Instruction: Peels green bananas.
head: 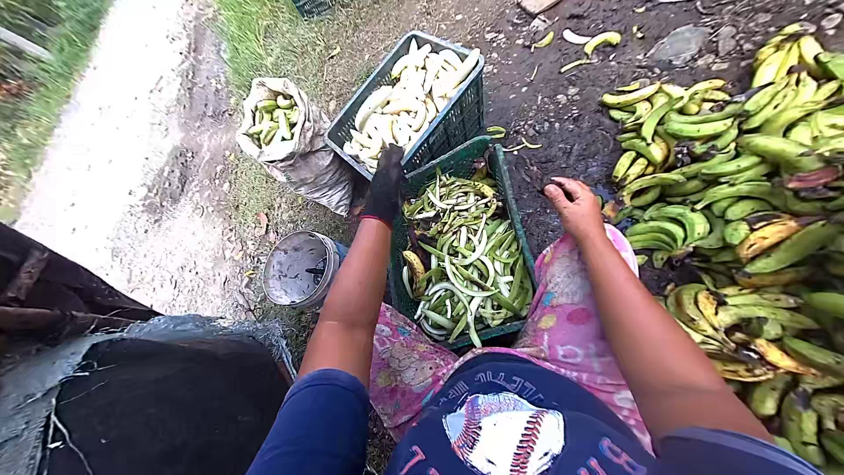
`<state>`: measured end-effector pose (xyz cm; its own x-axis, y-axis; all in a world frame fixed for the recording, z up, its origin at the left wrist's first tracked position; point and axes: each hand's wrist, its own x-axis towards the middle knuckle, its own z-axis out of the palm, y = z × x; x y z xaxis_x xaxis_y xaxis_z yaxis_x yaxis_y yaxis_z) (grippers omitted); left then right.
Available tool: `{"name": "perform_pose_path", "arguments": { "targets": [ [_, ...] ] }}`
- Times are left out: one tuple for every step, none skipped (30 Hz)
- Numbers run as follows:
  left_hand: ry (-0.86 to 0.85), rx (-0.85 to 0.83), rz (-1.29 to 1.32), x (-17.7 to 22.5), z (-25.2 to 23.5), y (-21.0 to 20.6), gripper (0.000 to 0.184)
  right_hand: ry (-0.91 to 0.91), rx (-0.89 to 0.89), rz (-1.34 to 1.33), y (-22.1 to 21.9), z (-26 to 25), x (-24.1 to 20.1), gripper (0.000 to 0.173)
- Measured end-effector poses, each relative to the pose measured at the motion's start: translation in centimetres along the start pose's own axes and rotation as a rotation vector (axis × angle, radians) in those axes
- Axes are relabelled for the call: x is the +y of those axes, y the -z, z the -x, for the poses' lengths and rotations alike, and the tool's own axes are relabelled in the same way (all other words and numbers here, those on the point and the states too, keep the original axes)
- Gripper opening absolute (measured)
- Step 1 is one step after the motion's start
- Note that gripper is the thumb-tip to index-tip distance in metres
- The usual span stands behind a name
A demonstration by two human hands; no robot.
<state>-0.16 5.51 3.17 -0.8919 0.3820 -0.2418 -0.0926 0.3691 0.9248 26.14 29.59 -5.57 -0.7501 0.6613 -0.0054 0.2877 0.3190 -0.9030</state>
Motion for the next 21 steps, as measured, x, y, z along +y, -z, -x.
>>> {"name": "perform_pose_path", "arguments": {
  "targets": [
    [-0.122,-0.154,-0.261,-1.5,1.8,-2.0,0.055,-0.004,0.009,-0.009,0.1,-0.1,0.0,0.05],
    [-0.194,-0.255,-0.424,-3.5,4.0,-4.5,0.063,-0.014,0.011,-0.017,0.1,-0.2,0.0,0.051],
    [-0.257,-0.327,-0.6,-6.3,6.9,-6.8,0.074,-0.026,0.011,-0.024,0.1,-0.3,0.0,0.05],
    [-0.312,-0.403,-0.764,-9.3,10.2,-8.9,0.083,-0.036,0.007,-0.027,-0.1,-0.4,0.0,0.05],
    [-0.345,-0.498,-0.91,-12.2,12.9,-10.8,0.091,-0.043,-0.002,-0.025,-0.2,-0.6,0.1,0.05],
    [-0.344,-0.611,-1.023,-14.6,14.9,-12.1,0.095,-0.047,-0.014,-0.024,-0.2,-0.7,0.0,0.05],
    [-0.357,-0.695,-1.105,-16.6,16.2,-12.7,0.097,-0.05,-0.028,-0.02,-0.3,-0.9,-0.1,0.05],
    [-0.415,-0.723,-1.158,-18.5,16.7,-12.7,0.097,-0.053,-0.038,-0.015,-0.2,-0.9,-0.2,0.049],
    [-0.474,-0.714,-1.18,-19.9,16.4,-12.3,0.096,-0.054,-0.041,-0.009,-0.2,-0.9,-0.3,0.049],
    [-0.528,-0.69,-1.186,-21.0,15.4,-11.4,0.093,-0.05,-0.04,-0.005,-0.1,-0.8,-0.2,0.049],
    [-0.564,-0.658,-1.2,-21.4,14.1,-10.5,0.092,-0.049,-0.037,0.0,-0.1,-0.7,-0.2,0.049],
    [-0.574,-0.638,-1.231,-21.2,12.7,-9.5,0.092,-0.047,-0.032,0.003,0.0,-0.6,-0.2,0.049],
    [-0.567,-0.627,-1.263,-20.5,11.5,-8.7,0.093,-0.052,-0.031,0.002,0.1,-0.5,-0.2,0.049],
    [-0.566,-0.607,-1.296,-19.9,10.3,-8.0,0.093,-0.06,-0.032,0.0,0.2,-0.5,-0.3,0.05],
    [-0.567,-0.58,-1.317,-19.3,9.4,-7.4,0.091,-0.067,-0.029,-0.002,0.2,-0.5,-0.4,0.05],
    [-0.573,-0.549,-1.329,-19.0,8.8,-7.0,0.089,-0.068,-0.022,-0.006,0.3,-0.4,-0.4,0.05],
    [-0.561,-0.523,-1.335,-18.7,8.4,-6.7,0.087,-0.068,-0.02,-0.014,0.4,-0.3,-0.5,0.05],
    [-0.54,-0.505,-1.334,-18.6,8.2,-6.4,0.084,-0.068,-0.02,-0.022,0.4,-0.2,-0.6,0.05],
    [-0.503,-0.509,-1.33,-18.6,8.5,-6.1,0.082,-0.066,-0.013,-0.031,0.5,-0.1,-0.6,0.05],
    [-0.448,-0.538,-1.336,-18.8,9.0,-5.9,0.079,-0.064,-0.002,-0.044,0.6,0.1,-0.7,0.05],
    [-0.406,-0.576,-1.354,-19.0,9.9,-5.7,0.077,-0.059,0.017,-0.064,0.8,0.2,-0.6,0.049]
  ]
}}
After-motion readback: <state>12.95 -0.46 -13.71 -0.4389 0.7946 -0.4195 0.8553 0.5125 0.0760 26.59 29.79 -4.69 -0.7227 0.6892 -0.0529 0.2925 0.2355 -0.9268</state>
